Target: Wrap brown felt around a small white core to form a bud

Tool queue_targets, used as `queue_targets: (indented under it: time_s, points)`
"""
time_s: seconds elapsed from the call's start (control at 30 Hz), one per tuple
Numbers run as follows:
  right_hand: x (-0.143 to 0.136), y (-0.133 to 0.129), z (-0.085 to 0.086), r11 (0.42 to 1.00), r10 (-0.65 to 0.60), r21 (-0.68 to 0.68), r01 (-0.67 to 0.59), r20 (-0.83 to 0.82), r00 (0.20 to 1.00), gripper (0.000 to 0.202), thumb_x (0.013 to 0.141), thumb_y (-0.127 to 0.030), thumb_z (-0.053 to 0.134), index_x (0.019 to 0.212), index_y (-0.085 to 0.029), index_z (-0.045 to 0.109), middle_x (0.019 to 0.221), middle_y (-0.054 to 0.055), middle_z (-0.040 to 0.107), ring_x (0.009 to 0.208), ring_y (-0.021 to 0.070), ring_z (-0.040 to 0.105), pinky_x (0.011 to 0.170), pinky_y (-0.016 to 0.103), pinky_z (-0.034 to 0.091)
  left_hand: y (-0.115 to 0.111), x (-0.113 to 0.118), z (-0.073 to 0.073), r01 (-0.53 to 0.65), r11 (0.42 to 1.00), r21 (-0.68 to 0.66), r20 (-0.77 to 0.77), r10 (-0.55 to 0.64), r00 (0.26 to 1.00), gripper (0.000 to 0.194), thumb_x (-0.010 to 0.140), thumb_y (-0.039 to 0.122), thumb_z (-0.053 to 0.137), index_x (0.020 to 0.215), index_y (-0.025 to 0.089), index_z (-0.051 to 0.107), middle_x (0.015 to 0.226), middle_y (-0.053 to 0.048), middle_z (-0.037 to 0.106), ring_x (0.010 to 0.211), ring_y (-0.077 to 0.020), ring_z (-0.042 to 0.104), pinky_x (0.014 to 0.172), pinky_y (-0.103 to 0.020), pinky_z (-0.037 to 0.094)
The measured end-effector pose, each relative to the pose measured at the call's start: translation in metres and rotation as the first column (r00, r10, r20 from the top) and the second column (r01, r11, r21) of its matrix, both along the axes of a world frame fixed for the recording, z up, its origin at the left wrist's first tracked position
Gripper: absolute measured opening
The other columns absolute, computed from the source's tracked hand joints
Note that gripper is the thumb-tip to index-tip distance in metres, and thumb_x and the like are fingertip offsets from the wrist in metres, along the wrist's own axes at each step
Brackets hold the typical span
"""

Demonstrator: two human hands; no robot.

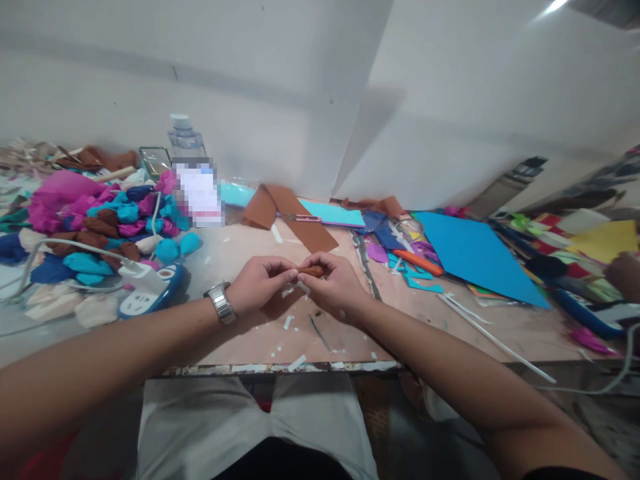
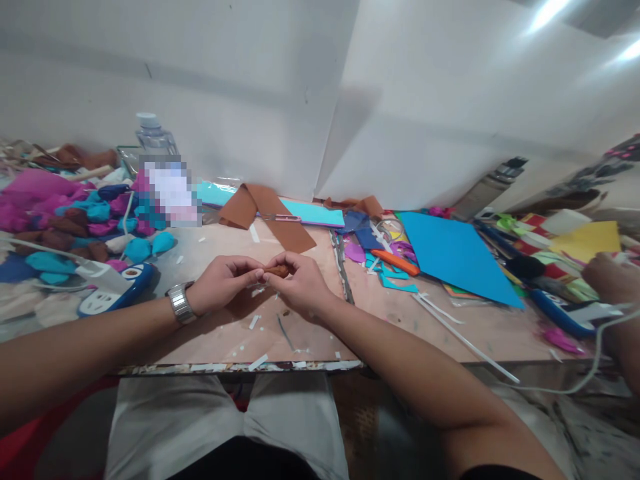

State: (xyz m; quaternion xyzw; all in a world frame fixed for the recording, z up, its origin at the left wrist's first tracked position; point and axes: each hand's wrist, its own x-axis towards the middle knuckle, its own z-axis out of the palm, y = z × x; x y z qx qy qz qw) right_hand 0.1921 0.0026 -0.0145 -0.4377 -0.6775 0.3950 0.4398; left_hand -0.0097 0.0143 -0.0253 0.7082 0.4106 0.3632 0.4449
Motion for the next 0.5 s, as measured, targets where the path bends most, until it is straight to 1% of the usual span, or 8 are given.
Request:
queue_targets:
  time_s: [0.2, 0.4, 0.5]
  points:
    - [0.0, 0.002, -0.003, 1.0, 0.002, -0.016, -0.002, -0.015, 1.0, 0.022, 0.076, -0.035, 0.081, 0.085, -0.018, 0.072, 0.078, 0.001, 0.072, 0.072, 0.0148, 0.062, 0.063, 0.025, 0.048, 0.0, 0.001, -0.001, -0.022, 0.999, -0.037, 0.024, 0.023, 0.999, 0.038, 0.089, 0.049, 0.071, 0.097, 0.014, 0.079, 0.09, -0.008, 0.079, 0.078, -0.0189, 0.07, 0.071, -0.028, 0.053]
    - [0.002, 0.007, -0.015, 1.0, -0.012, -0.022, 0.01, -0.097, 0.995, 0.036, 0.074, -0.036, 0.083, 0.101, -0.019, 0.067, 0.097, 0.004, 0.072, 0.083, 0.0155, 0.067, 0.071, 0.025, 0.052, 0.002, 0.0, -0.002, -0.023, 0.998, -0.056, 0.062, 0.026, 0.998, 0.037, 0.087, 0.049, 0.074, 0.097, 0.014, 0.079, 0.092, -0.009, 0.08, 0.08, -0.0193, 0.071, 0.072, -0.028, 0.054]
    - [0.002, 0.009, -0.018, 1.0, -0.013, -0.023, 0.01, -0.112, 0.994, 0.038, 0.073, -0.035, 0.084, 0.102, -0.019, 0.066, 0.099, 0.005, 0.072, 0.085, 0.016, 0.068, 0.073, 0.026, 0.053, 0.002, 0.0, -0.001, -0.027, 0.998, -0.063, 0.078, 0.032, 0.996, 0.036, 0.086, 0.048, 0.074, 0.096, 0.014, 0.079, 0.091, -0.009, 0.08, 0.079, -0.0189, 0.071, 0.072, -0.028, 0.054]
